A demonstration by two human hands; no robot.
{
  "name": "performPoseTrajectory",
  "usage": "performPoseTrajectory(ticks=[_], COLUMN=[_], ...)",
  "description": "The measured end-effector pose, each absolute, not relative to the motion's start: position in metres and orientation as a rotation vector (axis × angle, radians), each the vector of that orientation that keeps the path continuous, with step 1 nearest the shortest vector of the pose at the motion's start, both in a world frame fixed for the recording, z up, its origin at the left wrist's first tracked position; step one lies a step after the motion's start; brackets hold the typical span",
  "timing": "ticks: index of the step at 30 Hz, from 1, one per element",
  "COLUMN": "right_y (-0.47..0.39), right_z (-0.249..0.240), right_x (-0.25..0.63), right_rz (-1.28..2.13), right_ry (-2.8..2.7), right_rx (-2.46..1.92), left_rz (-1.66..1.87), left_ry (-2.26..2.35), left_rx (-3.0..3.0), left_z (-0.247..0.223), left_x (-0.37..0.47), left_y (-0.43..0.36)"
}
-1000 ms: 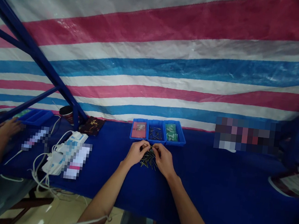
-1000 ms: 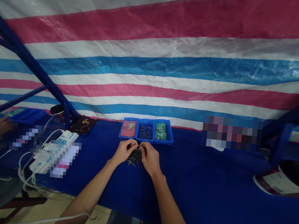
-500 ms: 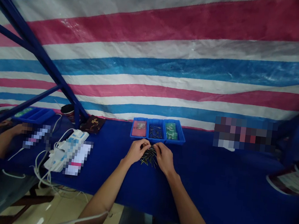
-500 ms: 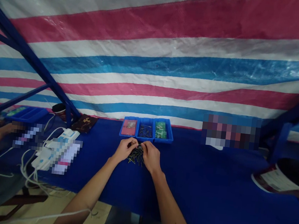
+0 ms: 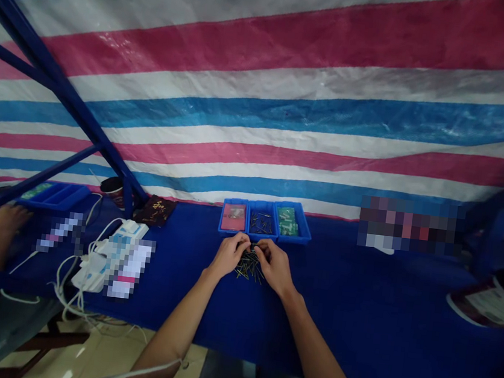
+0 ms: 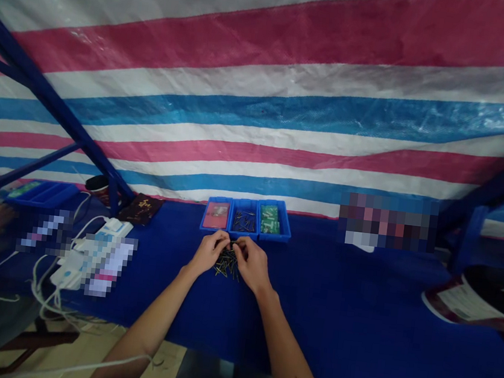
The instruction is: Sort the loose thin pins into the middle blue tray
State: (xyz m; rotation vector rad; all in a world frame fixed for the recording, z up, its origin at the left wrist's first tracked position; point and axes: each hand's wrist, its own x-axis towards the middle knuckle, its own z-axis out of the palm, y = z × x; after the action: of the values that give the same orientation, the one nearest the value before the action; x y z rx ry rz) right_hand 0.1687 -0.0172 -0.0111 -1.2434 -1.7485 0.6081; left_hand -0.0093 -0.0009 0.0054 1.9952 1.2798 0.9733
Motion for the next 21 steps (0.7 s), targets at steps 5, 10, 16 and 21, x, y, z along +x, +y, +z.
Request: performPoseTrajectory(ticks=[5, 10, 16, 21], right_y=[-0.0171, -0.0165, -0.0185, -0.0201], right_z=[-0.0111, -0.0119, -0.0084, -0.0053], right_x=[0.1684, 0.1677, 0.1681, 0.1681], right_rz=[0.590, 0.577, 0.553, 0.518], right_ry=[-1.751, -1.749, -1.771, -1.780], right_rx=[-1.214, -1.204, -1.204, -1.246], left_rz=[0.997, 0.998, 0.993, 0.978], left_ry=[1.249, 1.261, 1.267, 1.284], left_rx=[1.996, 1.982, 1.990, 2.003], left_z=[0.0043, 0.0026, 0.0026, 0.0042], left_x=[-0.0102, -0.0101, -0.0097, -0.0091], left_y=[-0.0001, 0.0002, 0.0003, -0.0005])
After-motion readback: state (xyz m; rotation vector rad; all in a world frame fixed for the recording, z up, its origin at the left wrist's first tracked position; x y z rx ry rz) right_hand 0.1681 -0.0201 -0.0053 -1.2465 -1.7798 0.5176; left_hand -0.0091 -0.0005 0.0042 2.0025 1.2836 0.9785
